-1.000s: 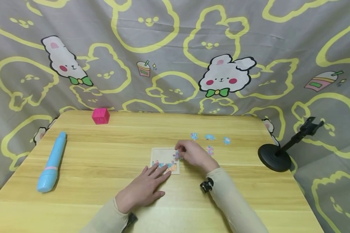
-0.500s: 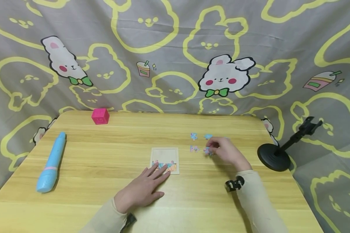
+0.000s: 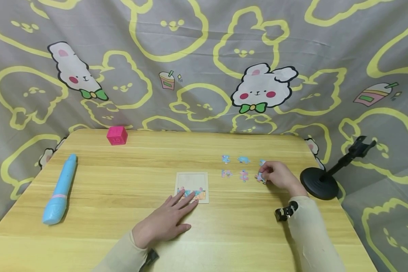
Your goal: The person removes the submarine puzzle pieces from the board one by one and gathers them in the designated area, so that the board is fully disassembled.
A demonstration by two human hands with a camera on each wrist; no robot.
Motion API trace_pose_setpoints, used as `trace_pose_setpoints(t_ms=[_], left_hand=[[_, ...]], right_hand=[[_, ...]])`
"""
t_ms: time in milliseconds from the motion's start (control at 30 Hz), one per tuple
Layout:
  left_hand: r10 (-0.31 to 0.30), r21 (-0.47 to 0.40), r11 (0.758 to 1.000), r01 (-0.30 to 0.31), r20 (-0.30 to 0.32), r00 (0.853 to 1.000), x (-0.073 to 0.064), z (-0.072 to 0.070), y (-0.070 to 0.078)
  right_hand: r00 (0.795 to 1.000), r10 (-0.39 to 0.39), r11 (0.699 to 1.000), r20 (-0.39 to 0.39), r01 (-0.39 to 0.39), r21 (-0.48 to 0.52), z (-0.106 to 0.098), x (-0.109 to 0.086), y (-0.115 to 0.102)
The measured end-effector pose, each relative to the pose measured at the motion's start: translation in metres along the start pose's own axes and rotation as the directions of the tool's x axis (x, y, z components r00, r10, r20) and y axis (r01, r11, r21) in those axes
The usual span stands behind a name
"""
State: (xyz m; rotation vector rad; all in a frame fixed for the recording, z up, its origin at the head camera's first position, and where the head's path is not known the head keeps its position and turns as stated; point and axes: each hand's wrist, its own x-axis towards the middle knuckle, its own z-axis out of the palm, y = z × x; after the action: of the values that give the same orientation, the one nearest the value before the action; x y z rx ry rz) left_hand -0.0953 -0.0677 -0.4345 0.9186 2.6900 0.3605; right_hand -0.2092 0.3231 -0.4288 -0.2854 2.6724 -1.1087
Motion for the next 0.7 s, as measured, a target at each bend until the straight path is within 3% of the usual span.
trace_pose_setpoints(t_ms=[500, 700], left_hand=[[0.010, -0.009, 1.000, -0.010, 0.002, 1.000, 0.000, -0.001, 0.000], [0.008, -0.005, 1.000, -0.008, 0.004, 1.000, -0.001, -0.001, -0.001]], right_hand=[[0.998, -0.031, 0.983, -0.054, 0.021, -0.183, -0.001, -0.001, 0.006], [0.990, -0.081, 0.968, -0.115, 0.051, -0.247, 0.011, 0.000, -0.012]])
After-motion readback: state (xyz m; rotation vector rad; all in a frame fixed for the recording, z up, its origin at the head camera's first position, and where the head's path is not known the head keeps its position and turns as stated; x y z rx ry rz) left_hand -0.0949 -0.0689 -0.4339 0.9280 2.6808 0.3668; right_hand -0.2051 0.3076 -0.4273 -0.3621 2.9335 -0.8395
